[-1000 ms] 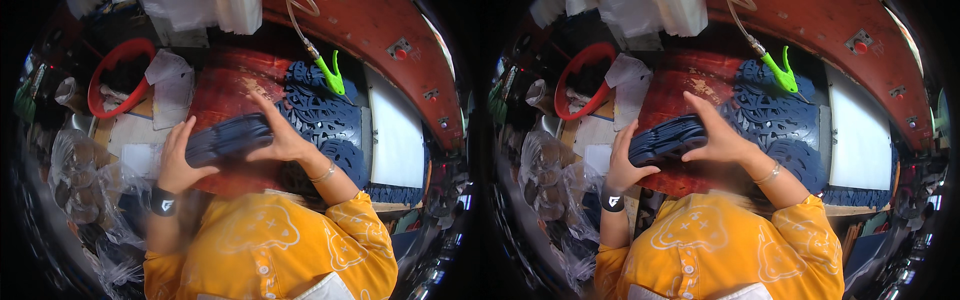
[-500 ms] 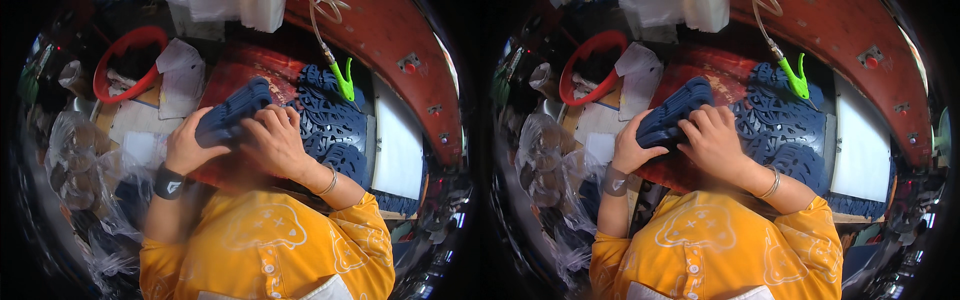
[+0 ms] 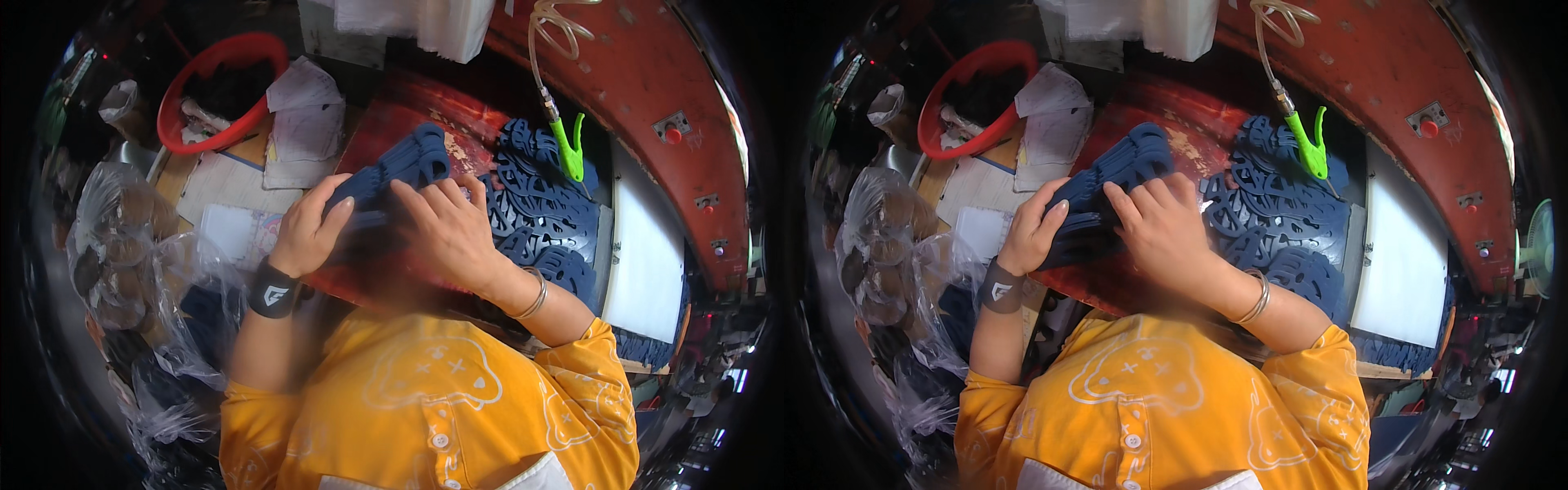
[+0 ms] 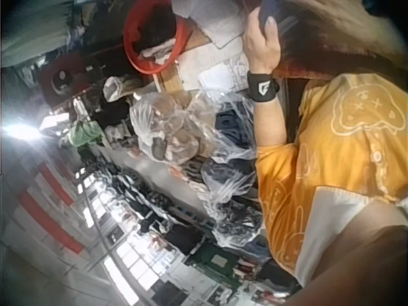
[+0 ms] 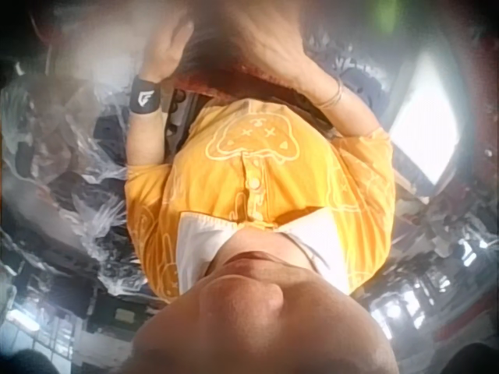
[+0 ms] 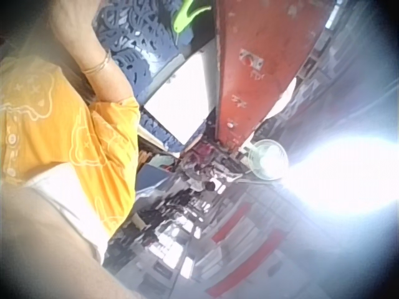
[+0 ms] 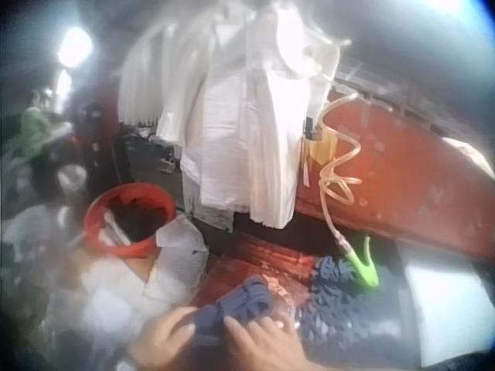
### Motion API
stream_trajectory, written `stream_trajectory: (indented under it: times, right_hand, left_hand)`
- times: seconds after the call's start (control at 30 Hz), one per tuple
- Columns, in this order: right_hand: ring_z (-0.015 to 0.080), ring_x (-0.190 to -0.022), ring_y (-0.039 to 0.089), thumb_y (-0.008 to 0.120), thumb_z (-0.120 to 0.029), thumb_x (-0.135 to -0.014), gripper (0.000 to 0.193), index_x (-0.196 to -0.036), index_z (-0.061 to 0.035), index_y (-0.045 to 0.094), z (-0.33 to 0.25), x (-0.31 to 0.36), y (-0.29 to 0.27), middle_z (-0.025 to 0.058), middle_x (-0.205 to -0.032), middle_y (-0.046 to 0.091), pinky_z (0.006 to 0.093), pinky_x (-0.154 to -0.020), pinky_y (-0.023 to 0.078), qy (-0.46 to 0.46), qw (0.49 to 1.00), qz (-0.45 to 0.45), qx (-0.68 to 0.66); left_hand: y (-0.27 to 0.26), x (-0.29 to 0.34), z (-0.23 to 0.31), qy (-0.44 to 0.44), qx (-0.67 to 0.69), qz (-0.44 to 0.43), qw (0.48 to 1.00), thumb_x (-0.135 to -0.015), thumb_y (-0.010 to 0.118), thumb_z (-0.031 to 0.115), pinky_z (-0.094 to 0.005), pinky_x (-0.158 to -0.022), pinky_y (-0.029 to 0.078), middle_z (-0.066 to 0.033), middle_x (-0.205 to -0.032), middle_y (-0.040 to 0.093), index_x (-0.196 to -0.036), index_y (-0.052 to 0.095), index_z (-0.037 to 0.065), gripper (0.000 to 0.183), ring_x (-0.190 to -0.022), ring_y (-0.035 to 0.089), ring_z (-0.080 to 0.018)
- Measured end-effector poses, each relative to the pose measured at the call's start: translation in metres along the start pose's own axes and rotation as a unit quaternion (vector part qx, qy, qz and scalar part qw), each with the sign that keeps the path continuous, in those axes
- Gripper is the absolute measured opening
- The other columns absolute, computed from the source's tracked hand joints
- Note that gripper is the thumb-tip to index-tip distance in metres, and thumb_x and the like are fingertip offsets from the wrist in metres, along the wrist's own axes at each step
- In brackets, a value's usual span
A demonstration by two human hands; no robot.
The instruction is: The person gathers dark blue plastic masks from a workbench, stacks them, and places them into clear plastic bags. They tie the bags and move them to a nearby pile. The person also briefly handles a clipboard and a red basin on the table.
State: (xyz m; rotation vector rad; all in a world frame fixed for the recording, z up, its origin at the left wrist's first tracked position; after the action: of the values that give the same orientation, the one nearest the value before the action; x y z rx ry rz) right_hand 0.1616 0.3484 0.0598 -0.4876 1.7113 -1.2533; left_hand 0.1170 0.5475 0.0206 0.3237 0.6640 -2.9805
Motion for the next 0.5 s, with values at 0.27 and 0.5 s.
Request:
stream_trajectory:
  times: [0.27, 0.5]
  right_hand:
    - [0.0219, -0.091, 0.054, 0.072, -0.015, -0.067, 0.040, -0.104, -0.0077, 0.060, 0.0057, -0.0027, -0.0013, 0.0034, -0.088, 0.056, 0.0405, -0.091, 0.035, -0.015, 1.000, 0.013, -0.013]
    - [0.0316, -0.114, 0.049, 0.074, -0.015, -0.066, 0.042, -0.105, -0.0080, 0.058, 0.0106, 0.0042, 0.0070, 0.0112, -0.112, 0.054, 0.0477, -0.100, 0.033, -0.031, 0.995, 0.048, -0.084]
  left_hand:
    - [-0.0014, -0.0025, -0.0024, -0.026, 0.040, -0.028, 0.998, -0.094, 0.050, 0.022, -0.0342, -0.089, 0.044, -0.0175, -0.107, 0.064, -0.120, 0.054, 0.001, 0.034, -0.101, 0.061, -0.0295]
    - [-0.0016, -0.0008, -0.0056, -0.037, 0.087, -0.029, 0.995, -0.090, 0.057, 0.025, -0.0340, -0.089, 0.045, -0.0174, -0.107, 0.063, -0.119, 0.054, 0.001, 0.038, -0.101, 0.061, -0.0291]
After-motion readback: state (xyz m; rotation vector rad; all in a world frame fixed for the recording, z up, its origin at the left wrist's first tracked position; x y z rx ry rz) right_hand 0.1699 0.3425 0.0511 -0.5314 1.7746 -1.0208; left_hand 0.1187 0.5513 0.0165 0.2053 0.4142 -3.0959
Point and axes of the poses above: each hand's wrist, its own x-axis away from the middle knuckle, its own y-axis out of the palm, z = x × y, the point moved 2 cm from there along -x, towards the middle knuckle
